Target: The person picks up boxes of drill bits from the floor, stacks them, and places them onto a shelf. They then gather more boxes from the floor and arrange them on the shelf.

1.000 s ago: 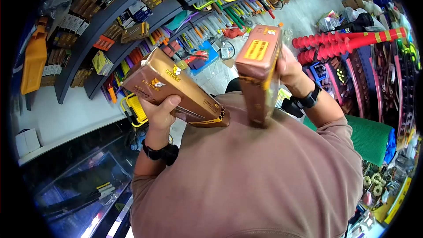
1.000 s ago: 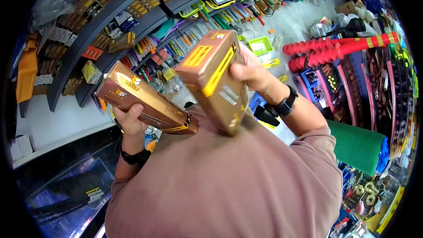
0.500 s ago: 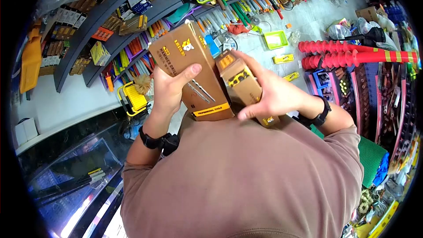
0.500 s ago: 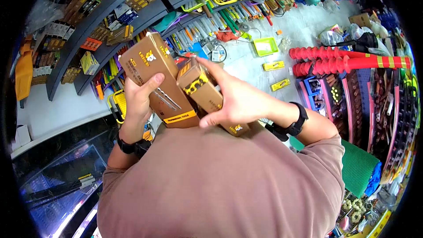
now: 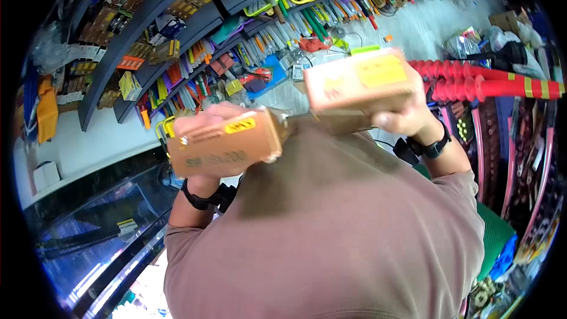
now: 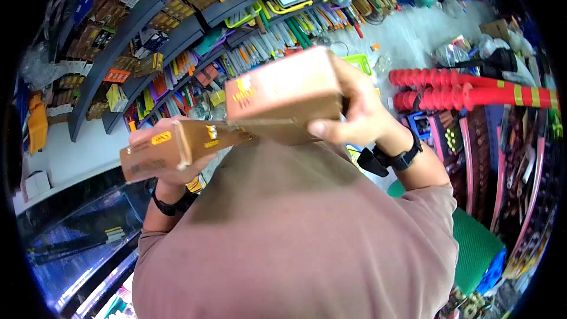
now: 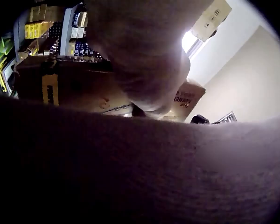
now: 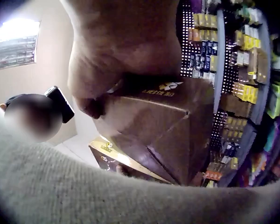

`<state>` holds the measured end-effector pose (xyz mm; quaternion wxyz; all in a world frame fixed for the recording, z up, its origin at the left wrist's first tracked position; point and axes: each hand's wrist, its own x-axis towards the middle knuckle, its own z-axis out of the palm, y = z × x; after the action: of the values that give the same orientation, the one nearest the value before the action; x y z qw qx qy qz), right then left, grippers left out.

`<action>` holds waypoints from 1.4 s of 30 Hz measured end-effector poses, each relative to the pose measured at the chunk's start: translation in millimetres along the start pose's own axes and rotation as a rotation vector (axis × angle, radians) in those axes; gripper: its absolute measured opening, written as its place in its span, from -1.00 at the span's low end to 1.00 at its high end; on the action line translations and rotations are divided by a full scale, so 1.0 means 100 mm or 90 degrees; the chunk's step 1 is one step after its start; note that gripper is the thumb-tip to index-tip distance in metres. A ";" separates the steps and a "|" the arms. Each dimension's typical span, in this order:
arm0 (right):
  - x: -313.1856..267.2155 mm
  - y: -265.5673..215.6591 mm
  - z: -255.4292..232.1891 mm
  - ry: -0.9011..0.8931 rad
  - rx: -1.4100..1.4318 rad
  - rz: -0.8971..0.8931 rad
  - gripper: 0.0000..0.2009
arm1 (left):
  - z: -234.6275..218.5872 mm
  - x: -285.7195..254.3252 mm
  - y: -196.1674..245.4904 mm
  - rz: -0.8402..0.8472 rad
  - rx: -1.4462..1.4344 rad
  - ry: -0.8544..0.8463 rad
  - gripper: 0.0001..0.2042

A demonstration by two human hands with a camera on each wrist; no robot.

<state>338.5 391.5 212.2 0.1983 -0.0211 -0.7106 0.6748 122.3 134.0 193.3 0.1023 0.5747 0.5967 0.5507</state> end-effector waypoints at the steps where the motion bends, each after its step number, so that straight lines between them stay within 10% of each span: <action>1: -0.07 0.00 -0.13 0.004 0.014 -0.025 -0.21 | 0.08 0.05 -0.01 0.000 0.012 0.007 -0.56; 5: -0.20 0.19 -0.36 -0.128 0.039 0.040 -0.25 | 0.27 0.31 0.02 0.072 -0.204 -0.036 -0.47; 7: 0.12 0.22 -0.22 -0.196 0.207 -0.243 -0.33 | 0.41 0.46 0.11 0.118 -0.227 -0.066 -0.50; 13: 0.34 0.34 -0.32 -0.198 0.191 -0.383 -0.29 | 0.42 0.61 0.20 0.114 -0.136 -0.128 -0.51; 42: 0.13 0.46 -0.49 -0.108 0.132 -0.403 -0.32 | 0.77 0.55 0.10 0.081 -0.132 -0.039 -0.49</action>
<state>330.6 446.1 171.2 0.3390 0.2768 -0.6235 0.6479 168.6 217.5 200.3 0.1444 0.6143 0.4951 0.5972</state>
